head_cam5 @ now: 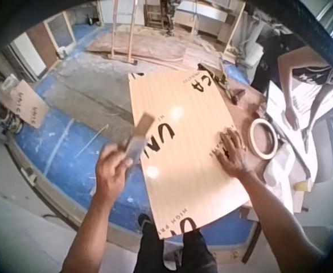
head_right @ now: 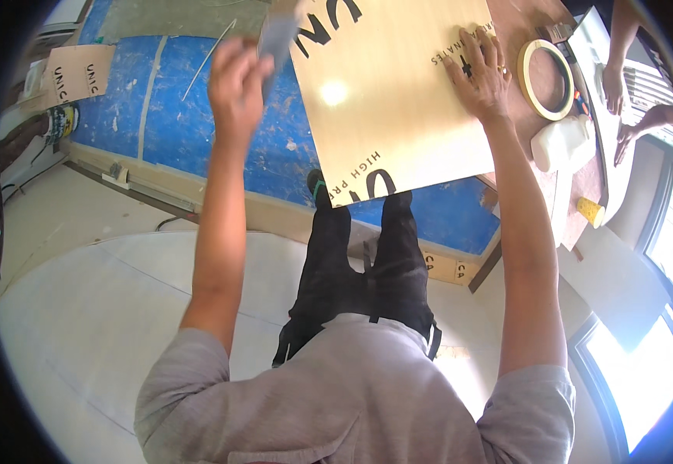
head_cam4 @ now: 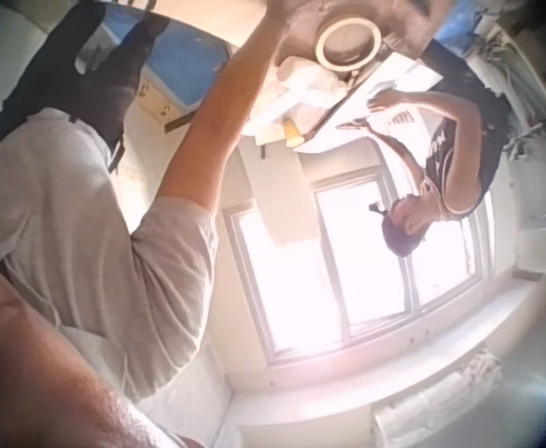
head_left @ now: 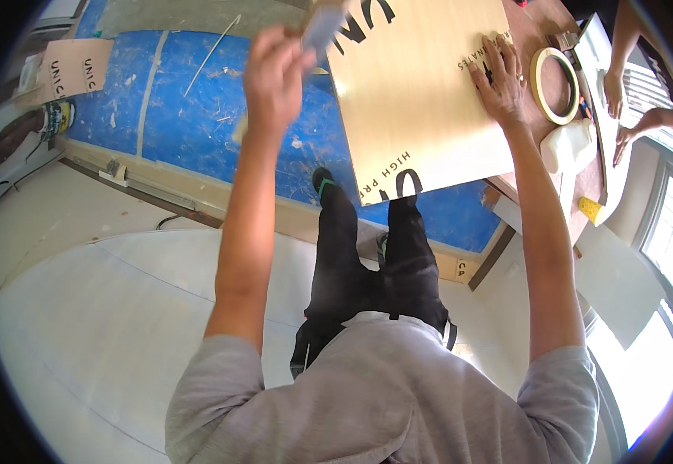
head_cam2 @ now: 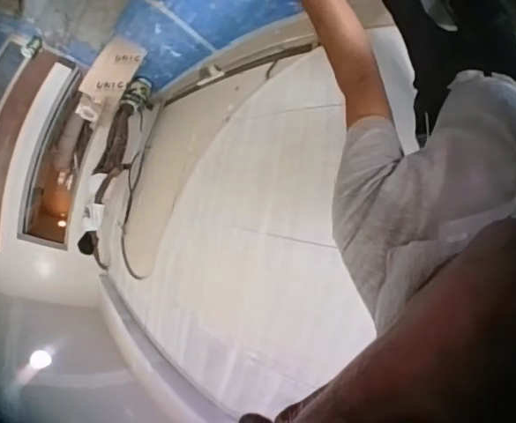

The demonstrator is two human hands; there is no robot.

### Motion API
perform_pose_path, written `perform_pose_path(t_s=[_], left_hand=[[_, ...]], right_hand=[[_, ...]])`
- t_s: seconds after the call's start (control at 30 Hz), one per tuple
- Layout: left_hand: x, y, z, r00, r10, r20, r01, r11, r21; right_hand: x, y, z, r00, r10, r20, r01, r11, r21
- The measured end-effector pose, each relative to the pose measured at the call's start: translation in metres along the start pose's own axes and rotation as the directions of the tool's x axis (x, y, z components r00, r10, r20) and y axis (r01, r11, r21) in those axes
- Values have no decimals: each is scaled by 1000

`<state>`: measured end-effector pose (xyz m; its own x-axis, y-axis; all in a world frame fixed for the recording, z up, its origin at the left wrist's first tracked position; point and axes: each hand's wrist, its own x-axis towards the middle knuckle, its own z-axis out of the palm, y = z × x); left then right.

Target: The person sands the edge of a laminate sheet using a sanding block held by hand.

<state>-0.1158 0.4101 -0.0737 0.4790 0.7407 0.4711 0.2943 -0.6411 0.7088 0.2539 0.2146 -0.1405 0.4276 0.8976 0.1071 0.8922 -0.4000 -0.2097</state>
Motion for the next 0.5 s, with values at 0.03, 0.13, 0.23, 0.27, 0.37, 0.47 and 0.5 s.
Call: perform_pose_path(t_s=[0.03, 0.13, 0.23, 0.27, 0.37, 0.47, 0.5], left_hand=[[-32, 21, -7, 994, -71, 81, 73, 997, -18], [-87, 36, -5, 982, -100, 159, 100, 995, 9], [-48, 27, 15, 990, 49, 131, -57, 997, 57], [-24, 23, 23, 988, 74, 138, -85, 993, 76], [16, 11, 21, 988, 130, 83, -137, 987, 79], [-21, 26, -16, 999, 3, 33, -2, 1000, -18], [-54, 34, -22, 990, -101, 97, 103, 995, -12]], right_hand=[[-1, 4, -1, 1000, 7, -13, -7, 1000, -5], [-1, 2, 2, 1000, -11, -24, 11, 1000, -2], [0, 3, 5, 999, -27, -17, 27, 1000, -10], [0, 2, 7, 999, -35, -17, 34, 999, -16], [7, -2, 5, 999, -38, -21, 38, 999, -16], [1, -4, -3, 1000, 23, 0, -23, 998, -50], [-2, -6, -4, 999, 46, 12, -45, 997, -64]])
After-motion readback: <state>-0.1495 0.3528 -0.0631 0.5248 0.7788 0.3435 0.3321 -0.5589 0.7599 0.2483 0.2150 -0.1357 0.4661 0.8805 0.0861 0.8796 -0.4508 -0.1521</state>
